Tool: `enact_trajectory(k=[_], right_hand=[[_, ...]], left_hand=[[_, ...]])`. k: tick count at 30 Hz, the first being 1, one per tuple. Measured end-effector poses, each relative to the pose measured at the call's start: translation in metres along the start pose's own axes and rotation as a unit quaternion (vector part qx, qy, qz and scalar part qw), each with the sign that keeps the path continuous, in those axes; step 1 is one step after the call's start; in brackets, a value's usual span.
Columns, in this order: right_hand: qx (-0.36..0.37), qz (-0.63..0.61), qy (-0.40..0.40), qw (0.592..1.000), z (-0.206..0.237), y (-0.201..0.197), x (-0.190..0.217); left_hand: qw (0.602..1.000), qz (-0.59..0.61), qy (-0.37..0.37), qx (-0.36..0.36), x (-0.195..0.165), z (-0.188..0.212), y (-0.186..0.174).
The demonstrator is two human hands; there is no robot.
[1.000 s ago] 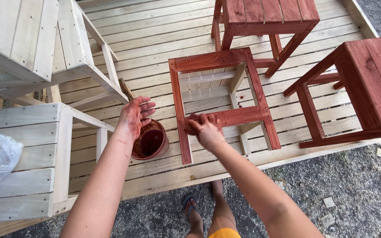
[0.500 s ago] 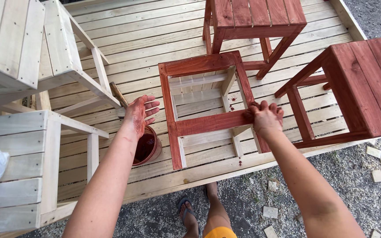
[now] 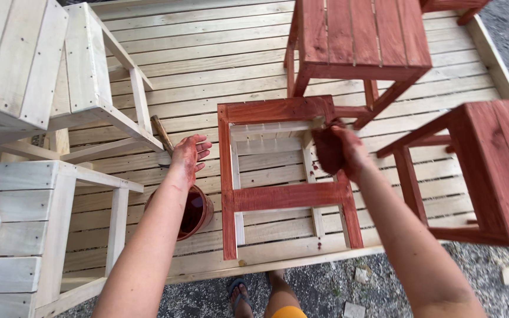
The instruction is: The person applies reddish-brown stain to a wooden stool using a cloth. They repeatedly dip the cloth into a container of stain and rub it onto the stool's frame, covering multiple sides and edges. The person also turns the stool to access different areas.
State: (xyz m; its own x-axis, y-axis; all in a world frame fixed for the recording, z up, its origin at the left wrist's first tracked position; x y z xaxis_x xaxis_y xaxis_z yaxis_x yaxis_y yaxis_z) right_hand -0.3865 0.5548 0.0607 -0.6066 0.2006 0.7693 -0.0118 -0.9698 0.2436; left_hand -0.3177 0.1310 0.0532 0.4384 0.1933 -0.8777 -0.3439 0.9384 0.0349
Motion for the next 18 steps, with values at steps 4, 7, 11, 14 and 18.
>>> enact_trajectory(k=[4,7,11,14,18], right_hand=[[0.059,0.03,0.089,0.994,-0.048,0.083,-0.042],[0.035,-0.003,0.066,0.997,-0.078,0.132,-0.073],[-0.058,0.097,0.072,0.991,-0.104,0.175,-0.099],[-0.071,0.14,0.055,0.986,-0.113,0.201,-0.103],[-0.059,0.269,-0.012,0.961,-0.119,0.224,-0.105]], left_hand=[[1.0,0.006,0.01,-0.025,0.017,-0.031,0.003],[0.999,0.002,-0.012,-0.037,0.04,-0.045,0.006],[0.998,0.015,-0.048,-0.033,0.063,-0.051,0.011],[0.996,-0.01,-0.083,-0.001,0.071,-0.049,0.007],[0.991,-0.055,-0.103,0.06,0.073,-0.044,0.005]])
Point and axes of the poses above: each hand's wrist, its own z-axis away from the middle knuckle, its own y-axis out of the palm, x = y × z, the point moved 6 cm from there along -z, towards the middle knuckle, and after that the axes turned 6 degrees about y, right-handed, at the moved point
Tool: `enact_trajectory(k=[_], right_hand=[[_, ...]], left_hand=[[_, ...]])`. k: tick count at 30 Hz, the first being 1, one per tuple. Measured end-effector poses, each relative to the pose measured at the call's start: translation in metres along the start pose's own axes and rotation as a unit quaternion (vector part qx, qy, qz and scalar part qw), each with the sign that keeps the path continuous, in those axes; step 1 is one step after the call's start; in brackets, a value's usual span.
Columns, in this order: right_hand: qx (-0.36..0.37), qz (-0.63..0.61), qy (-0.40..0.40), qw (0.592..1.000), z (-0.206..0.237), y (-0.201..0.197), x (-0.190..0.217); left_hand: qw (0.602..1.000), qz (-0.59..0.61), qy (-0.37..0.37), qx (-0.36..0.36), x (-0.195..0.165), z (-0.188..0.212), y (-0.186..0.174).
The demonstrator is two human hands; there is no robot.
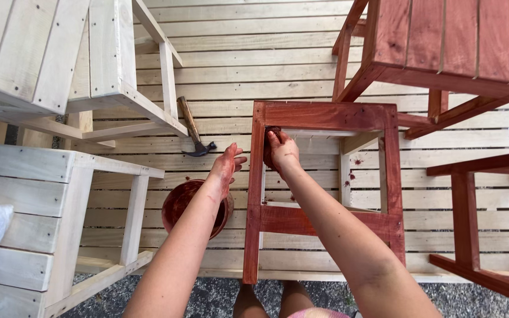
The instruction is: The person applies reddish-brown stain to a wooden stool using a cloth. They repeatedly dip the cloth into a container of stain and rub it onto the stool's frame, covering multiple sides and edges. The person also turns the stool to access different areas.
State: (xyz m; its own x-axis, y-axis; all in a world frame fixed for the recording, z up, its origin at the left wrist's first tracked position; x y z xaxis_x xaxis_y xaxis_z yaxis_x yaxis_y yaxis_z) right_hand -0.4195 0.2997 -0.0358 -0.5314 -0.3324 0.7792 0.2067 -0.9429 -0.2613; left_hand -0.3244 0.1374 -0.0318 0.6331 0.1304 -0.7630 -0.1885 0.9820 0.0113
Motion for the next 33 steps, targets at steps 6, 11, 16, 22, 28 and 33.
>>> enact_trajectory(k=[6,11,16,22,28,33], right_hand=[[0.084,0.204,-0.073,0.973,0.01,0.004,0.003],[0.132,0.408,-0.086,0.899,0.056,0.0,-0.014],[0.197,0.528,-0.133,0.815,0.1,-0.001,-0.026],[0.261,0.667,-0.23,0.659,0.113,0.005,-0.026],[0.311,0.674,-0.187,0.644,0.113,-0.003,-0.01],[0.295,0.642,-0.18,0.685,0.112,-0.025,0.018]], left_hand=[[0.998,0.029,-0.005,0.049,0.005,-0.005,0.006],[0.996,0.058,-0.005,0.061,0.009,-0.013,0.008],[0.996,0.066,-0.003,0.053,0.011,-0.015,0.008],[0.995,0.091,-0.002,0.041,0.01,-0.007,0.008],[0.996,0.081,-0.004,0.023,0.01,-0.003,0.005],[0.997,0.069,-0.02,0.039,0.015,-0.004,-0.001]])
Point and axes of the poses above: each hand's wrist, its own z-axis away from the middle knuckle, its own y-axis out of the palm, x = y × z, the point moved 6 cm from there along -z, towards the middle knuckle, and after that the axes turned 6 degrees about y, right-handed, at the moved point
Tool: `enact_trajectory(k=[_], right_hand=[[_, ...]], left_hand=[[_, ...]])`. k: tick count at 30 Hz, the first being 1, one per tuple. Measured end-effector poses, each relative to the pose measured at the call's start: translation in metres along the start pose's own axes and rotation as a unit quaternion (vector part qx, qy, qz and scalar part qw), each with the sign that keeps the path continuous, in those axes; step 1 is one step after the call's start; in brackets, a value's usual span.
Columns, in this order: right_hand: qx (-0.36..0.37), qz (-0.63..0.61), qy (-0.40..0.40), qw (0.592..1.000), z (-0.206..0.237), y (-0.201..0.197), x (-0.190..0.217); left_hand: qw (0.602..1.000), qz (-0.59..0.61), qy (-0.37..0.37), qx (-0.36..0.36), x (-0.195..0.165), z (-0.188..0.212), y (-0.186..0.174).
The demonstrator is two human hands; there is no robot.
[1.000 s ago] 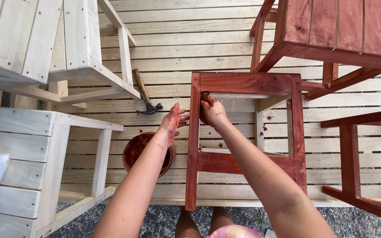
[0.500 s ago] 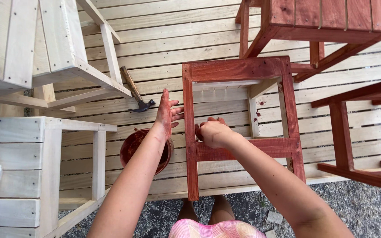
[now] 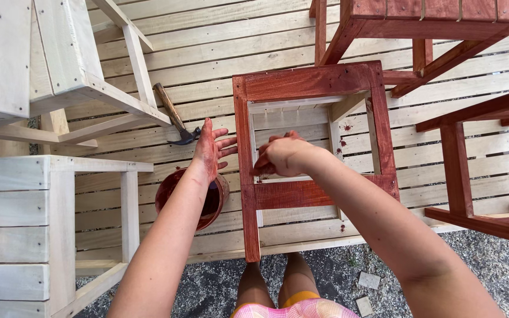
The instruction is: The person applies reddish-brown stain to a wooden stool using a cloth. They repeatedly dip the cloth into a container of stain and rub it onto the stool's frame, covering multiple sides and edges. The person also turns the stool to access different areas.
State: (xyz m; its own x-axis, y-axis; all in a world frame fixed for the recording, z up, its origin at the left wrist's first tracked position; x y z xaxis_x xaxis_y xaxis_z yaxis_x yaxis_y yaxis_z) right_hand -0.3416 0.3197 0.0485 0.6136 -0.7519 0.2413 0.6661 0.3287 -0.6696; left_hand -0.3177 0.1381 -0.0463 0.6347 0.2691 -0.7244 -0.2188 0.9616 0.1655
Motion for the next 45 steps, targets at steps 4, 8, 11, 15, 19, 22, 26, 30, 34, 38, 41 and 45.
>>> enact_trajectory(k=[4,8,11,15,19,22,26,30,34,38,41,45], right_hand=[[0.0,0.054,0.079,0.995,-0.008,0.002,-0.008],[0.009,-0.008,0.022,1.0,-0.016,0.031,0.012],[-0.031,-0.002,-0.025,0.999,-0.011,0.034,0.018],[-0.091,-0.007,-0.091,0.992,0.004,0.012,0.032],[-0.064,0.047,-0.042,0.996,0.008,-0.006,0.03],[0.002,0.069,0.044,0.997,0.003,0.001,0.016],[-0.032,-0.015,0.031,0.999,-0.002,0.022,0.024],[-0.063,-0.097,-0.013,0.993,0.001,0.032,0.013],[-0.171,-0.258,-0.105,0.945,0.001,0.016,-0.013],[-0.265,-0.479,0.137,0.826,-0.037,0.018,-0.065],[-0.254,-0.63,0.189,0.709,-0.078,0.026,-0.074],[-0.41,-0.512,0.093,0.749,-0.094,0.01,-0.051]], left_hand=[[0.999,-0.028,0.011,-0.009,0.005,-0.003,-0.011],[0.999,-0.021,0.003,-0.028,0.015,-0.008,-0.024],[0.999,-0.011,0.004,-0.033,0.021,-0.009,-0.031],[0.999,0.001,0.001,-0.04,0.02,-0.012,-0.029],[0.999,-0.012,0.005,-0.049,0.015,-0.008,-0.029],[0.998,-0.018,0.001,-0.053,0.012,-0.005,-0.036],[0.998,-0.01,0.008,-0.055,0.013,-0.007,-0.042],[0.999,-0.008,0.003,-0.049,0.02,-0.011,-0.04],[0.999,-0.009,0.004,-0.044,0.016,-0.013,-0.035],[0.999,-0.012,0.009,-0.038,0.008,-0.016,-0.036],[0.999,-0.004,0.01,-0.039,0.005,-0.016,-0.04],[0.999,-0.002,0.014,-0.035,0.0,-0.015,-0.042]])
Point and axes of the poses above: each hand's wrist, its own z-axis away from the middle knuckle, its own y-axis out of the palm, x = y × z, the point moved 6 cm from there along -z, towards the middle knuckle, and after that the axes turned 6 degrees about y, right-handed, at the moved point
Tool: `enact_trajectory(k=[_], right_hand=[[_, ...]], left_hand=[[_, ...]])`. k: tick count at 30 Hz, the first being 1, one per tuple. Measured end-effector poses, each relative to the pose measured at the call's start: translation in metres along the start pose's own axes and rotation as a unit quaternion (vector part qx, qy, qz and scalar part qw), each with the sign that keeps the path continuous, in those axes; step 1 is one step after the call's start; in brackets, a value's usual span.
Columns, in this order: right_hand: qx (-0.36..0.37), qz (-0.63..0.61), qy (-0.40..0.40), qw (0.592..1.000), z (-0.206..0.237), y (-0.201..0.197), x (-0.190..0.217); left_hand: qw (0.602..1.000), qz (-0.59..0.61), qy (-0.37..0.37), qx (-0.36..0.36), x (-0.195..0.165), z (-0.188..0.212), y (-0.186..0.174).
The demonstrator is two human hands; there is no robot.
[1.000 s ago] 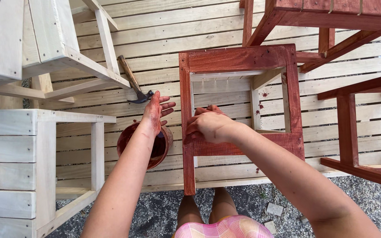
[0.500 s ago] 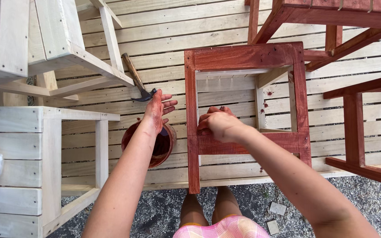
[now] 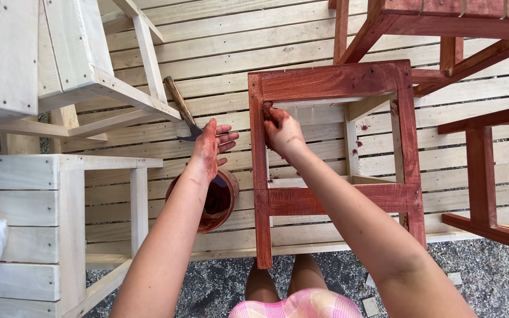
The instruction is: The person applies reddish-brown stain to a wooden stool using a cloth. They repeatedly dip the cloth into a container of stain and rub it onto the stool's frame, covering multiple sides and edges. The person also turns the stool to access different areas.
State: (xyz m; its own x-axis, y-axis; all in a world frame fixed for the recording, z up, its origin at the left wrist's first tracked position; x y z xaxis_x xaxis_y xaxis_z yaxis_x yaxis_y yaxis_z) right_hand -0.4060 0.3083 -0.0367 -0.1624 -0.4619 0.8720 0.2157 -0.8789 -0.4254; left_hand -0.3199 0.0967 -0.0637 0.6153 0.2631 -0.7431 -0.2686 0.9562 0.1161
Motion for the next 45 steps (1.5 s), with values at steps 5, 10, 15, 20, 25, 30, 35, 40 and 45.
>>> enact_trajectory(k=[5,10,15,20,25,30,35,40,45], right_hand=[[0.119,0.104,-0.059,0.986,0.053,-0.001,0.005],[0.248,0.148,-0.125,0.949,0.104,-0.018,0.018],[0.157,0.147,-0.042,0.976,0.102,-0.013,0.0],[0.124,-0.158,0.227,0.953,0.076,0.022,-0.046],[0.022,-0.242,0.248,0.938,0.03,0.019,-0.038],[-0.111,-0.137,0.213,0.961,-0.011,0.006,-0.008],[-0.161,-0.132,0.246,0.947,-0.009,0.006,0.004],[-0.084,-0.125,0.189,0.97,-0.006,-0.012,0.022],[-0.067,-0.087,0.211,0.971,-0.008,-0.036,-0.009]], left_hand=[[1.0,0.02,0.003,0.007,-0.007,0.0,0.002],[1.0,0.014,-0.003,0.001,-0.005,-0.001,0.015],[1.0,0.008,-0.009,0.016,-0.003,0.004,0.023],[1.0,0.007,-0.003,0.005,-0.008,0.003,0.015],[1.0,0.009,0.0,0.004,-0.01,0.0,0.013],[1.0,0.0,0.006,-0.001,-0.012,-0.001,0.005],[1.0,0.001,0.004,-0.005,-0.014,0.001,-0.004],[1.0,-0.013,0.008,-0.006,-0.02,-0.001,-0.003],[1.0,-0.002,0.021,0.001,-0.024,-0.003,0.001]])
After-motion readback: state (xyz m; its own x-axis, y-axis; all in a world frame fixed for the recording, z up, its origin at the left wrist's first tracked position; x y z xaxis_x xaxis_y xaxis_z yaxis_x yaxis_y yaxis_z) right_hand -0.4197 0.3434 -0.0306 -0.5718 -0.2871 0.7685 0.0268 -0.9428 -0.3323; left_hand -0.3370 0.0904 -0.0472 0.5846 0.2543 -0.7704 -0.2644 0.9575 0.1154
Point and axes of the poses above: each hand's wrist, its own z-axis away from the middle knuckle, its own y-axis out of the palm, x = y × z, the point moved 6 cm from there along -z, towards the middle knuckle, and after that the axes turned 6 degrees about y, right-handed, at the moved point
